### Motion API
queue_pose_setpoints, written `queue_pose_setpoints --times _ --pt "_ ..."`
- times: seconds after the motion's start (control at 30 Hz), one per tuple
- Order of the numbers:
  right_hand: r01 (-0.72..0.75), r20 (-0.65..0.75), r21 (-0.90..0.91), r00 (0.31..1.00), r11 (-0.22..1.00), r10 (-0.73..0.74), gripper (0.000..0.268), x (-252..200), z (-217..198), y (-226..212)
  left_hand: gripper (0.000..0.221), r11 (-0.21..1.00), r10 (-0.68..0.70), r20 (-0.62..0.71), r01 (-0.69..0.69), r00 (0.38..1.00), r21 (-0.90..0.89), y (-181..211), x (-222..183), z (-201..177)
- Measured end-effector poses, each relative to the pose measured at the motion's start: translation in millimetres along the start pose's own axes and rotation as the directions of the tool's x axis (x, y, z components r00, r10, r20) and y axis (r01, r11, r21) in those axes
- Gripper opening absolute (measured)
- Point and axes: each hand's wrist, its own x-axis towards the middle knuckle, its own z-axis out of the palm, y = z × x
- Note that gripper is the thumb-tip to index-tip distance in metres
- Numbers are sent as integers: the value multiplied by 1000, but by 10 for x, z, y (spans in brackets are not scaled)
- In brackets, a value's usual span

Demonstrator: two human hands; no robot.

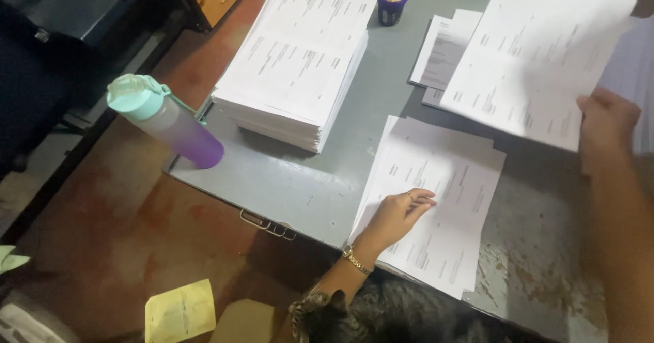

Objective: Sorting and organizing stacks of printed documents on a desk in a print shop environment.

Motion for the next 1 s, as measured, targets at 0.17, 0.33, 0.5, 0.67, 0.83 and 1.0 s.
queue_pose_setpoints --times 0.17,0.33,0.5,0.67,0.83,1.0 --pt "-124 11 151 992 981 123 31 725 550 430 37 1000 21 -15 -22 1000 -6 -10 -13 0" --pt "-146 59 92 988 985 141 26 966 894 683 36 1000 -21 10 22 1000 -11 36 0 -35" --pt "-202 82 39 977 979 198 34 1271 1182 1334 35 1000 0 -5 0 1000 14 -18 0 -15" --pt "-57 27 18 998 998 57 27 1400 1227 1497 36 999 8 -4 -8 1000 34 8 12 -17" --pt "-50 72 -13 996 999 51 28 1305 1177 1367 35 998 42 -18 -41 999 40 -12 9 -2" --pt "38 76 20 996 999 -39 27 1323 1191 1412 34 999 36 -15 -35 999 38 -12 10 -9"
